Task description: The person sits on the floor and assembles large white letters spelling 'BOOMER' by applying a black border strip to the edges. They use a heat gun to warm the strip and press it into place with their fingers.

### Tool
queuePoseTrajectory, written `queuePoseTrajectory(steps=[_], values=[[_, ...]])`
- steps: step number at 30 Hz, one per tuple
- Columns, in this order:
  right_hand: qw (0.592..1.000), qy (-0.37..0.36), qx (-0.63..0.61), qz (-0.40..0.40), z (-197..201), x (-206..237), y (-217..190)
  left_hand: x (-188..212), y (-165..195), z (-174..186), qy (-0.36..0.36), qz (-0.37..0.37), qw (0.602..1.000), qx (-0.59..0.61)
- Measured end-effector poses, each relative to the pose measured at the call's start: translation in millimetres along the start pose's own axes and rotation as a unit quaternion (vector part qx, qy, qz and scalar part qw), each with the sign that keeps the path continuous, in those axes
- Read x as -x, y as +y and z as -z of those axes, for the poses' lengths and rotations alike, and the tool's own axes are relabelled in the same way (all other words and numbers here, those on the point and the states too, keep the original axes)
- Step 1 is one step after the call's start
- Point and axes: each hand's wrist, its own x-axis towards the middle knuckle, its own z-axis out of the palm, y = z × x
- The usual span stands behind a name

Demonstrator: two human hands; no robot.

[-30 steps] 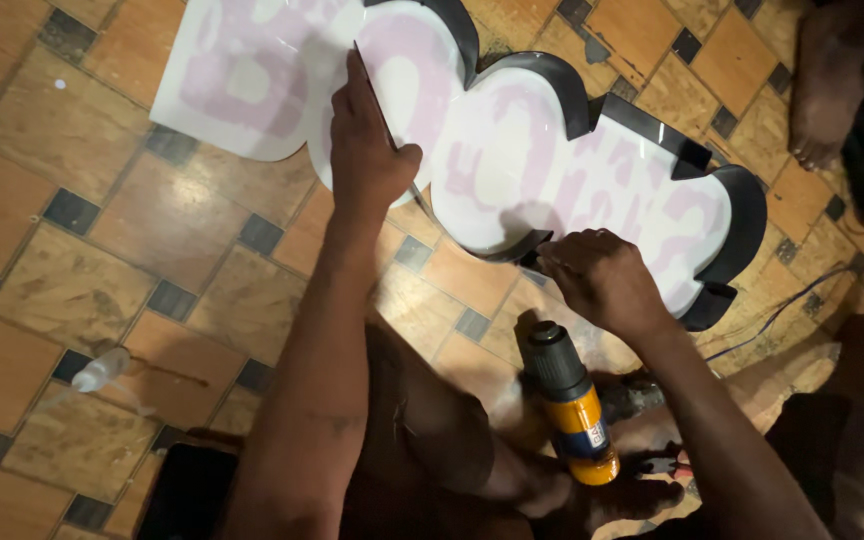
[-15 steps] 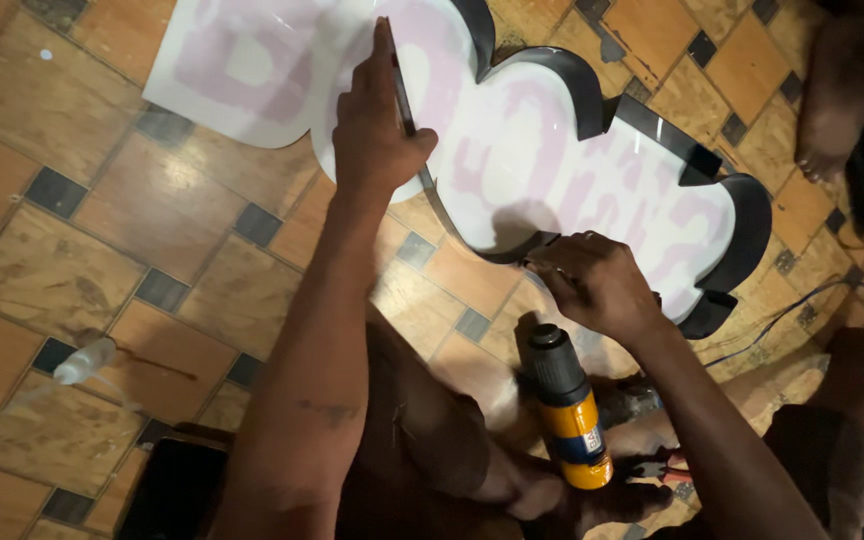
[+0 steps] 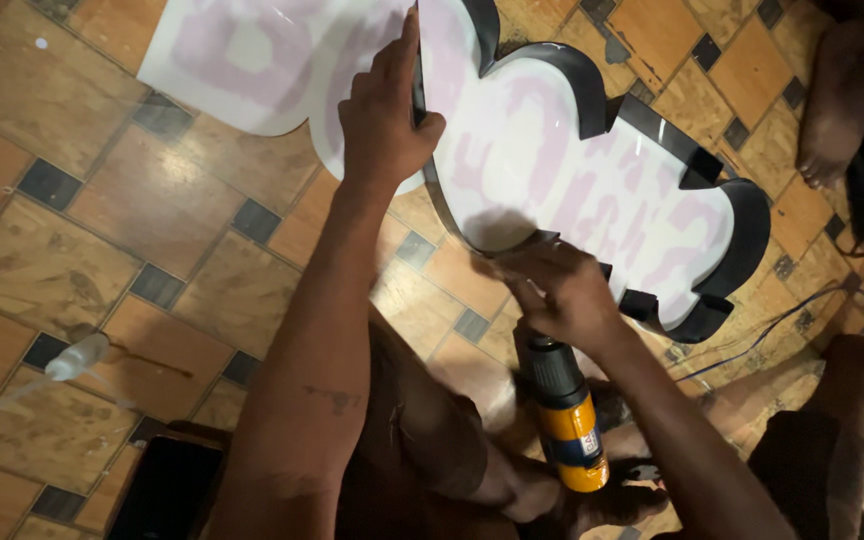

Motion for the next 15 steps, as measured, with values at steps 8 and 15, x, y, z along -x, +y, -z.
queuePoseTrajectory(steps=[8, 15], values=[[0.997, 0.036, 0.067, 0.013, -26.8, -25.0, -15.7, -3.0, 2.7, 0.0, -0.039, 0.028, 0.999, 0.016], [0.996, 0.014, 0.085, -0.034, -26.6, -60.5, -23.4, -5.3, 8.2, 1.3, -0.075, 0.052, 0.996, -0.017]])
